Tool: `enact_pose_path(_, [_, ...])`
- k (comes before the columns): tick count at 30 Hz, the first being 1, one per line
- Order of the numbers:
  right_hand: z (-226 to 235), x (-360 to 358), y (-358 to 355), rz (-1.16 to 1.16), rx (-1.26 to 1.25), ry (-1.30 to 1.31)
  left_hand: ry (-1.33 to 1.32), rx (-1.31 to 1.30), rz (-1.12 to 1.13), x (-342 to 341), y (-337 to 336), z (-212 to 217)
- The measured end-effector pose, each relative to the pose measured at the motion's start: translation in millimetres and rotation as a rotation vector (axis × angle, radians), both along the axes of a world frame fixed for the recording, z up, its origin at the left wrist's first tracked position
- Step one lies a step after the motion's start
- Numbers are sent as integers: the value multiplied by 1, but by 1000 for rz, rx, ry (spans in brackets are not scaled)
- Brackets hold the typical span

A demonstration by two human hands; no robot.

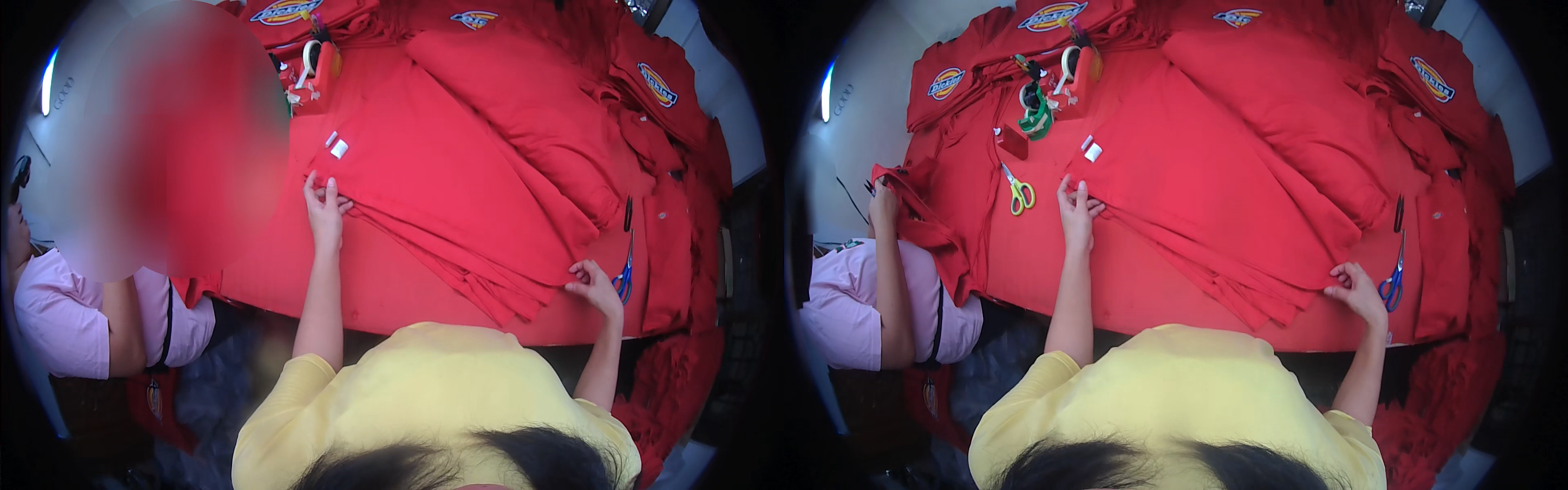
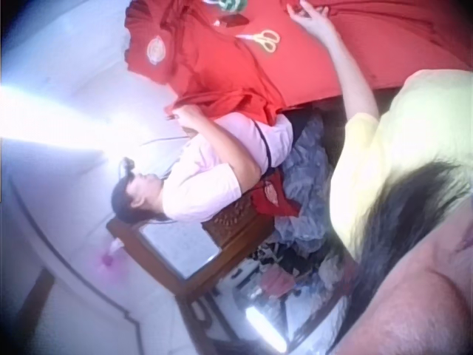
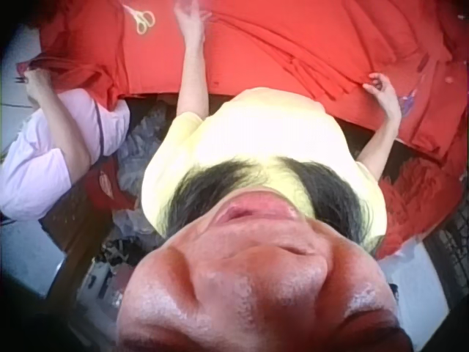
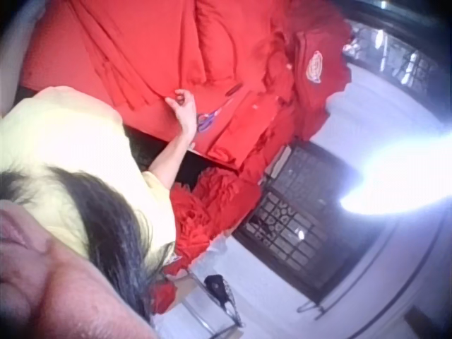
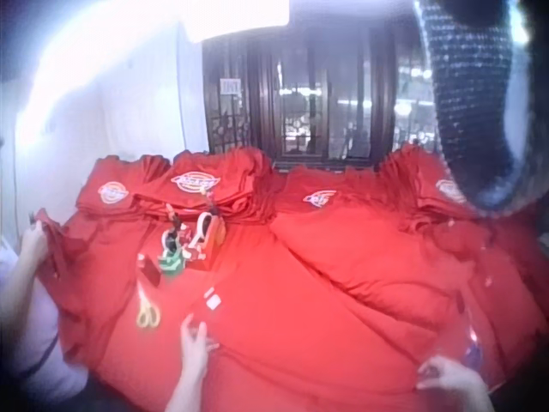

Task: The person uses shears to cut small white tags off red garments, then folds and stacks the garments on a table.

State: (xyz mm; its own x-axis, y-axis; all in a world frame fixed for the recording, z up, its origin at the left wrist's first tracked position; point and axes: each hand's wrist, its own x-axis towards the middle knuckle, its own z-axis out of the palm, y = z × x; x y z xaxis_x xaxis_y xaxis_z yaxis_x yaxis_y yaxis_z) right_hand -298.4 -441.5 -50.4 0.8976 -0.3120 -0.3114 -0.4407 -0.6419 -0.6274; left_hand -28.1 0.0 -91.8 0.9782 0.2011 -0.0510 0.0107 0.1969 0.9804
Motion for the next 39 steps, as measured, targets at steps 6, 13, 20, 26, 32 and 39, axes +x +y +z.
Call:
enact_pose_path(6, [89,91,57,225,-228,-341,128,316,-86,18,4,17])
enact_pose_path(13, [34,311,84,205,-453,-557,-102,245,33,7,1,-16])
enact_pose_path(20, [63,408,124,22,-684,-360,-321,500,55,-1,2,-22])
enact_pose_path(26, [20,433,89,-65,-471,-428,-341,471,167,-12,-4,-4])
enact_pose_path(32, [34,461,-25,-435,683,-876,66,-649,-46,0,-36,31])
enact_pose_path(39, [214,353,-226,-422,916,-1115,515,-601,-771,-52,-42,85])
